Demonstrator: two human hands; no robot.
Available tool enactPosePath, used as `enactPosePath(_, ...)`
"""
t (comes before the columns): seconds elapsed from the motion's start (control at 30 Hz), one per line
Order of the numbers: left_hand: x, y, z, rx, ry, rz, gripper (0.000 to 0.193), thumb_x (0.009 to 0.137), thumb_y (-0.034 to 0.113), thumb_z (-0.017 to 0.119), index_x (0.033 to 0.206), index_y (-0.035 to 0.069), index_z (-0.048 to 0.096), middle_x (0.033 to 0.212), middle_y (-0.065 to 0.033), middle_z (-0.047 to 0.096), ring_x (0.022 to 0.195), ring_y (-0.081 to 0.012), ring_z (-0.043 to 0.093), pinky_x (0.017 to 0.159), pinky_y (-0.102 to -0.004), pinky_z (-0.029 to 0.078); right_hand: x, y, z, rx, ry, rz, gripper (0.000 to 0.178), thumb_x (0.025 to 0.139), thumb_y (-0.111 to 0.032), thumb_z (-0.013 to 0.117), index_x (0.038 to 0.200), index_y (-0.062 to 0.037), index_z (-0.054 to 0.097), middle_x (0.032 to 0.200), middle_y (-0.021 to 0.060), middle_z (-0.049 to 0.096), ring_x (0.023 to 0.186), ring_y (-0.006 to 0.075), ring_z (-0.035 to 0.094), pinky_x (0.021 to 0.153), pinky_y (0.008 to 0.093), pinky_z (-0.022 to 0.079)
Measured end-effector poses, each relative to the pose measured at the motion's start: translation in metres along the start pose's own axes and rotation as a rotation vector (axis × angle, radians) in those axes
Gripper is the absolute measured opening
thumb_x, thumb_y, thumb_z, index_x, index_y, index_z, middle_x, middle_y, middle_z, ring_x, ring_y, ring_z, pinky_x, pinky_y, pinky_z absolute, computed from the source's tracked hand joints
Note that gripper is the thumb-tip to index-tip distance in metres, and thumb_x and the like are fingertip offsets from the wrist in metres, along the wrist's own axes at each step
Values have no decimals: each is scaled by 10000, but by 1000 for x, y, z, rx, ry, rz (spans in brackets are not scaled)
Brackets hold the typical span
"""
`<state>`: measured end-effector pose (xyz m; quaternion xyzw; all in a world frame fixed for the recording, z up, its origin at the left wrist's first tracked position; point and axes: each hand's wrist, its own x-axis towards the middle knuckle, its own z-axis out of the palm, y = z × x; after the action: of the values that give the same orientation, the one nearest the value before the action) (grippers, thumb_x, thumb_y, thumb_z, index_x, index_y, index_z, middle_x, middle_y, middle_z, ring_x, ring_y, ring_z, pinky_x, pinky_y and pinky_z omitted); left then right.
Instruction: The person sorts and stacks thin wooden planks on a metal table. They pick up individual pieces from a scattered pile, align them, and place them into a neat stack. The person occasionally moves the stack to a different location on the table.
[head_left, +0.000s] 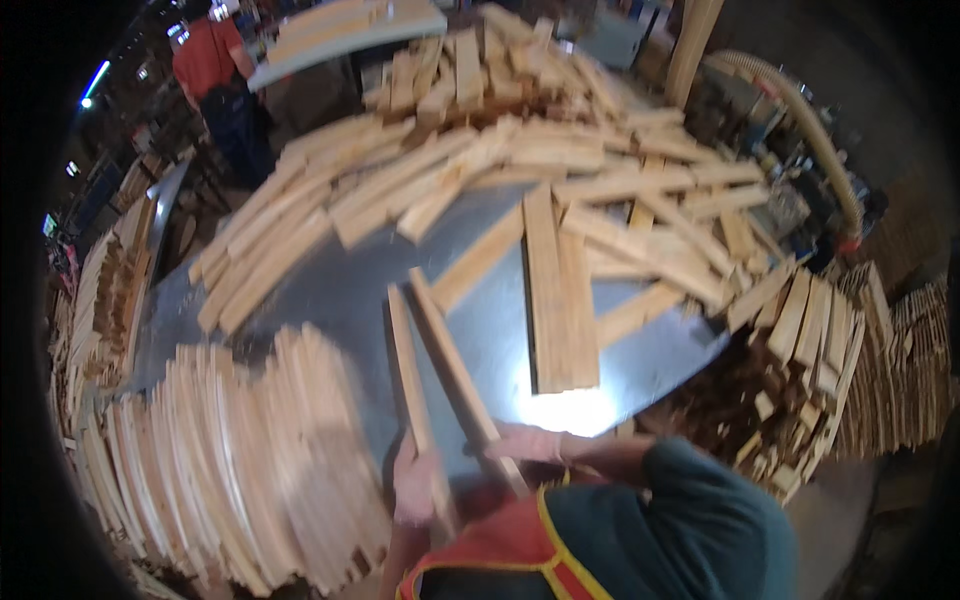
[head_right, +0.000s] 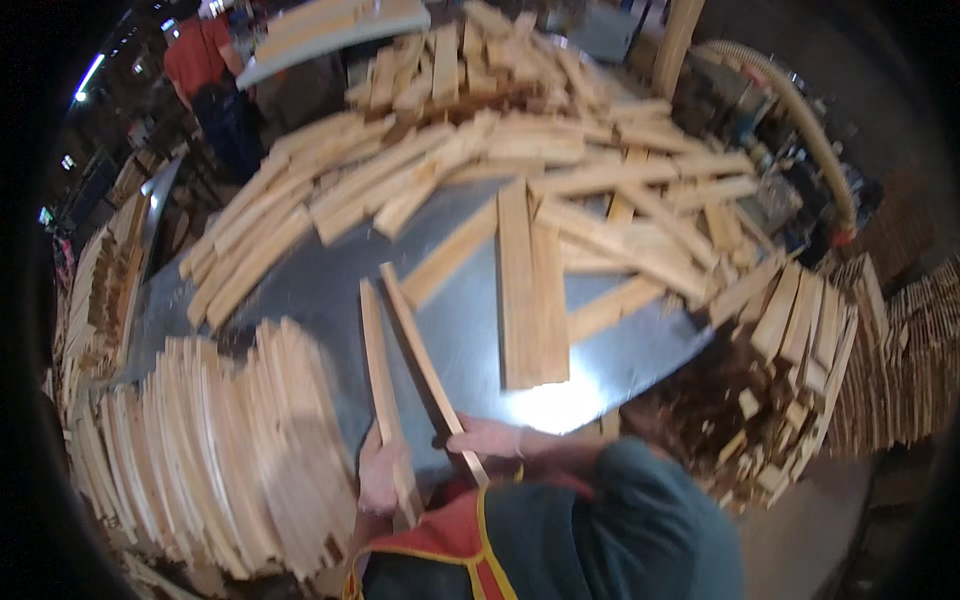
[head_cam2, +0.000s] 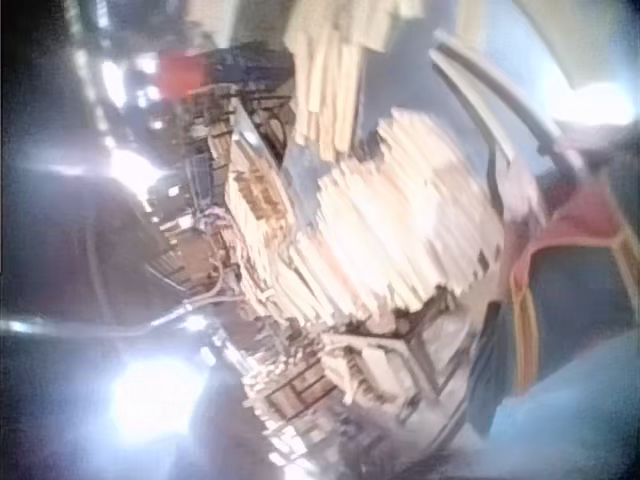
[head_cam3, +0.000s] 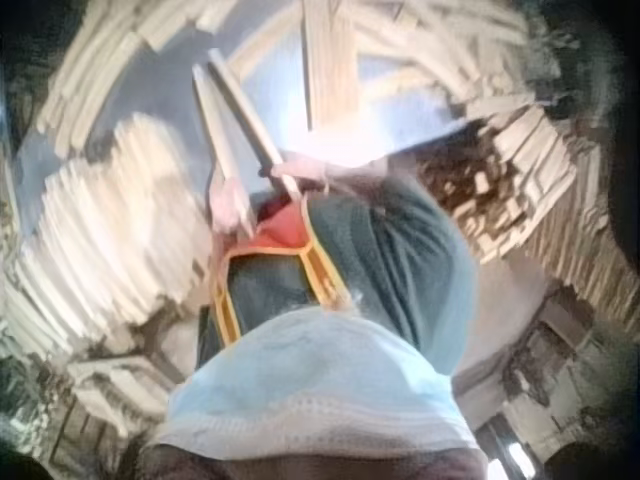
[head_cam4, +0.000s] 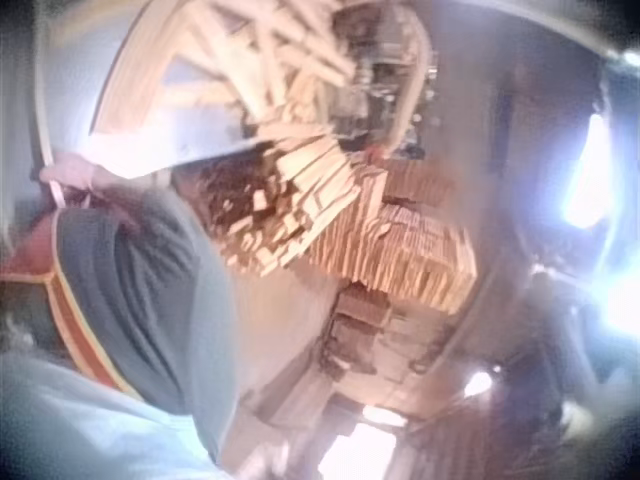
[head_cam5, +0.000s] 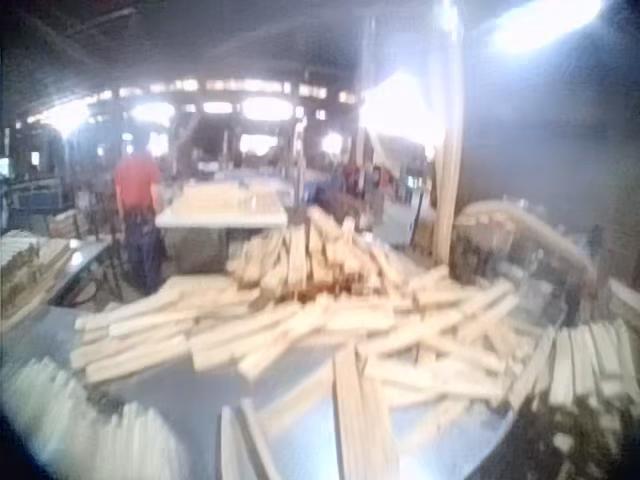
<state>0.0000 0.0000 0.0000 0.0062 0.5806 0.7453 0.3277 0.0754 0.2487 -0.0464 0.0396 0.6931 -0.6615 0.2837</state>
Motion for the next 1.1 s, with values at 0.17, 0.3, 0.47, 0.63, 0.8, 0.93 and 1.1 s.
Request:
enactPosePath(0.17,-28,0,-54,1178,490,258,619,951,333,722,1465,11,596,1490,-235,594,1372,-422,551,1200,-498,415,67,-69,107,-566,-143,204,733,944,-533,669,1398,36,580,1226,275,734,1146,415,706,1008,492,533)
enactPosePath(0.3,-54,0,-67,1542,531,251,704,947,393,700,1517,12,538,1546,-232,543,1460,-438,453,1258,-532,313,96,-79,128,-592,-492,-109,698,912,-522,706,1424,-60,600,1204,215,748,1107,383,701,1017,473,528)
enactPosePath(0.47,-55,2,-81,1747,449,131,759,956,440,666,1567,30,480,1597,-208,490,1478,-420,428,1269,-529,283,60,-83,-23,-623,364,-128,543,932,-447,647,1352,-102,647,1267,208,702,1181,399,672,1026,471,541)
enactPosePath(0.63,-16,15,-14,1584,297,253,812,922,435,728,1582,44,464,1614,-206,465,1485,-403,426,1254,-506,330,0,-33,-228,-637,1327,362,704,816,-388,772,1399,-51,568,1262,253,695,1183,455,663,1046,499,532)
enactPosePath(0.8,45,2,34,1076,230,-90,951,898,431,798,1666,104,342,1676,-205,392,1498,-460,423,1237,-510,377,16,-45,-165,-347,1053,314,868,832,-372,759,1555,-74,383,1315,365,612,1221,526,626,1066,519,518)
enactPosePath(0.93,89,15,69,1127,385,-157,1051,875,485,806,1678,76,264,1700,-216,331,1540,-418,370,1238,-502,375,19,-40,-85,-472,679,91,776,884,-256,728,1572,-104,402,1285,317,621,1253,477,601,1054,526,506)
enactPosePath(1.1,119,-14,81,1345,519,-222,1069,833,527,829,1669,118,302,1682,-274,322,1507,-451,402,1206,-511,406,50,-28,-133,-682,-15,-505,491,915,-317,727,1333,-75,644,1192,210,714,1139,396,696,1032,482,544)
